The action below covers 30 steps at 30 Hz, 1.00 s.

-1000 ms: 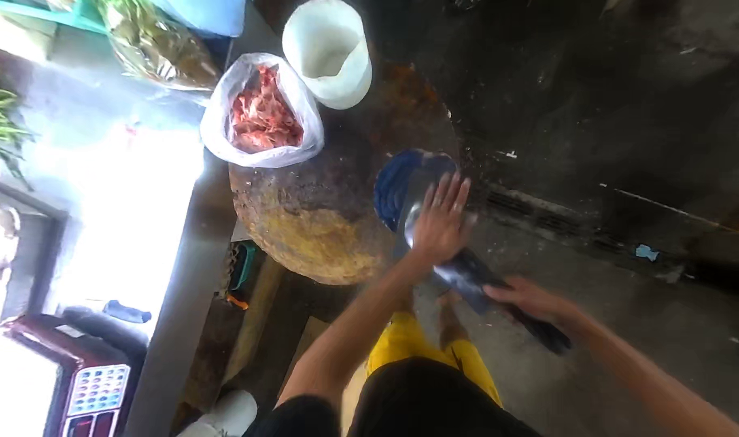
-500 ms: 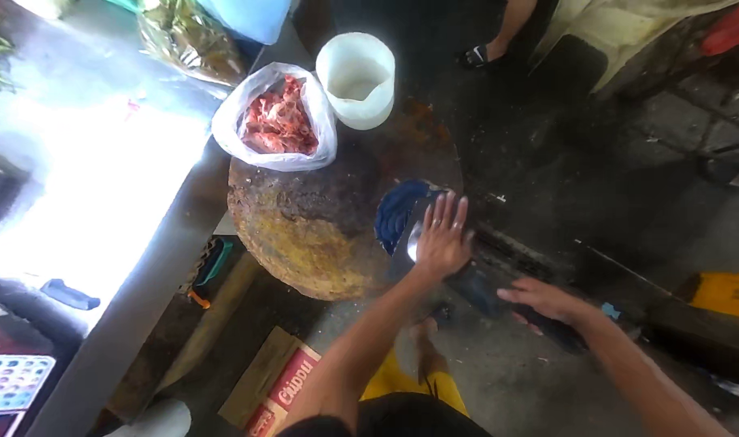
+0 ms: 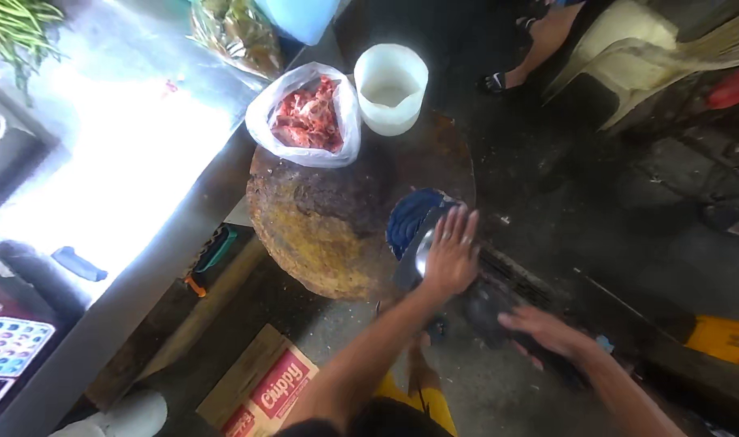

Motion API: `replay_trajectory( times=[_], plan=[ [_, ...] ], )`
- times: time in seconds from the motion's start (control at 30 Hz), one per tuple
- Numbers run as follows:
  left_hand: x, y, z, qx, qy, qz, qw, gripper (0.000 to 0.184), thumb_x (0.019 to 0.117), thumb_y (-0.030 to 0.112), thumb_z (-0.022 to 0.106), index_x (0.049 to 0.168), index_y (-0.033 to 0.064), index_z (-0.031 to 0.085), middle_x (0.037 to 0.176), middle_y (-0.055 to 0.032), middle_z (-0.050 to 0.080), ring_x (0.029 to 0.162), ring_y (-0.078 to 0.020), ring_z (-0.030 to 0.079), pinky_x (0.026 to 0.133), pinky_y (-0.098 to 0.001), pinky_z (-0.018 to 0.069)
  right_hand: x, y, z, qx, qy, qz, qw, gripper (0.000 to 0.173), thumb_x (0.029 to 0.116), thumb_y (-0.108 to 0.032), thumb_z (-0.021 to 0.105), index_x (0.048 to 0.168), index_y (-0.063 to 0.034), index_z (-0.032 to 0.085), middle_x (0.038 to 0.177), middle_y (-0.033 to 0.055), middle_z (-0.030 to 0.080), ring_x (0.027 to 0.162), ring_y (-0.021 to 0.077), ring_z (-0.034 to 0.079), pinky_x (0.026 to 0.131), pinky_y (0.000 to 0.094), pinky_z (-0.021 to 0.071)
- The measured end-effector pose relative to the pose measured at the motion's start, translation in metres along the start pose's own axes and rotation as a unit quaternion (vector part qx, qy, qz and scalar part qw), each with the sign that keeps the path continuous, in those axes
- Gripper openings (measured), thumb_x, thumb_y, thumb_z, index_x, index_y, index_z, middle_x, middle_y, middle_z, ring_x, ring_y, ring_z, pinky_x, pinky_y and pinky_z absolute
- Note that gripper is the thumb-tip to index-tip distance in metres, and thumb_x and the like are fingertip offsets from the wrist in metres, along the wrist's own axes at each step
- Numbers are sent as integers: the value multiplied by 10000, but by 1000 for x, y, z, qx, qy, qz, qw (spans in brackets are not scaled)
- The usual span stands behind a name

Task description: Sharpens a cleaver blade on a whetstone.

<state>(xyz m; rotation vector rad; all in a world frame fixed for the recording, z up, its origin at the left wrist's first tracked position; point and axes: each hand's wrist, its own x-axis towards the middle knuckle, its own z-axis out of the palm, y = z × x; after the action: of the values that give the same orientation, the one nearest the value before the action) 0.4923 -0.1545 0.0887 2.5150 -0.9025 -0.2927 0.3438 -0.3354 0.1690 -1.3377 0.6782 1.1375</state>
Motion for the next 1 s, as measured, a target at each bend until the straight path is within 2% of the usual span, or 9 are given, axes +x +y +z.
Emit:
replay_trajectory(
  times=[0.1, 0.27, 0.47, 0.6, 0.67, 0.8, 0.87, 0.93, 1.0],
  plan=[
    [-35, 8, -12, -8, -26, -70, 997, 660, 1060, 416, 344, 1638, 115, 244, 1709, -166, 162, 1593, -320, 111, 1279, -539, 95, 0, 3, -12, -64, -43, 26, 997, 418, 1033, -482, 537, 978, -73, 604, 665, 58, 639, 505, 188, 630, 486, 345, 561],
    [78, -4, -12, -1, -17, 103, 994, 685, 1060, 349, 438, 1656, 149, 166, 1733, -62, 116, 1601, -204, 68, 1300, -448, 73, 13, -21, 11, 90, 128, -62, 986, 365, 1093, -392, 449, 1059, -58, 593, 637, 56, 607, 473, 165, 596, 450, 320, 548],
    [-52, 0, -11, -13, -23, -48, 999, 648, 1054, 388, 368, 1633, 116, 269, 1703, -154, 198, 1590, -308, 139, 1283, -520, 122, 9, 37, 34, -1, 3, 9, 1000, 461, 1003, -511, 583, 1016, -51, 613, 685, 55, 643, 524, 173, 630, 508, 333, 565],
    [84, -18, -5, 10, 14, 140, 990, 653, 1050, 372, 440, 1630, 123, 275, 1699, -110, 242, 1586, -244, 172, 1296, -452, 138, 55, -10, 47, 139, 186, -122, 965, 372, 1068, -366, 522, 1060, -8, 622, 621, 61, 615, 460, 168, 590, 461, 337, 555],
    [123, -22, -8, 20, -21, 227, 974, 669, 1049, 305, 455, 1646, 127, 211, 1717, -60, 196, 1593, -190, 128, 1301, -419, 122, 79, -23, 71, 209, 223, -149, 941, 275, 1026, -260, 632, 1076, 10, 611, 614, 55, 600, 445, 167, 581, 444, 339, 562],
    [8, -27, -9, -3, -40, 152, 987, 642, 1082, 343, 397, 1643, 94, 209, 1725, -40, 171, 1597, -169, 97, 1318, -418, 133, 63, 34, 152, 125, 174, -62, 975, 444, 887, -346, 782, 1135, 3, 668, 778, 103, 703, 615, 205, 675, 627, 411, 610],
    [-56, -29, -16, -18, -67, 105, 992, 619, 1081, 343, 377, 1623, 65, 269, 1700, -77, 250, 1586, -205, 177, 1297, -444, 172, 49, 68, 188, 106, 149, -39, 982, 455, 877, -394, 794, 1106, -14, 695, 789, 99, 707, 628, 199, 672, 638, 413, 600],
    [-50, -28, -24, -26, -80, 106, 991, 593, 1080, 326, 373, 1610, 66, 311, 1680, -79, 305, 1576, -209, 215, 1292, -439, 177, 56, 71, 191, 116, 175, -42, 977, 437, 862, -410, 806, 1051, -27, 713, 762, 90, 708, 617, 200, 676, 628, 420, 604],
    [22, -32, -25, -25, -59, 142, 988, 583, 1081, 319, 406, 1596, 52, 340, 1659, -81, 350, 1563, -205, 258, 1290, -418, 193, 78, 22, 154, 128, 234, -74, 961, 415, 886, -393, 788, 1044, -19, 701, 706, 84, 695, 577, 205, 672, 594, 422, 608]
  ],
)
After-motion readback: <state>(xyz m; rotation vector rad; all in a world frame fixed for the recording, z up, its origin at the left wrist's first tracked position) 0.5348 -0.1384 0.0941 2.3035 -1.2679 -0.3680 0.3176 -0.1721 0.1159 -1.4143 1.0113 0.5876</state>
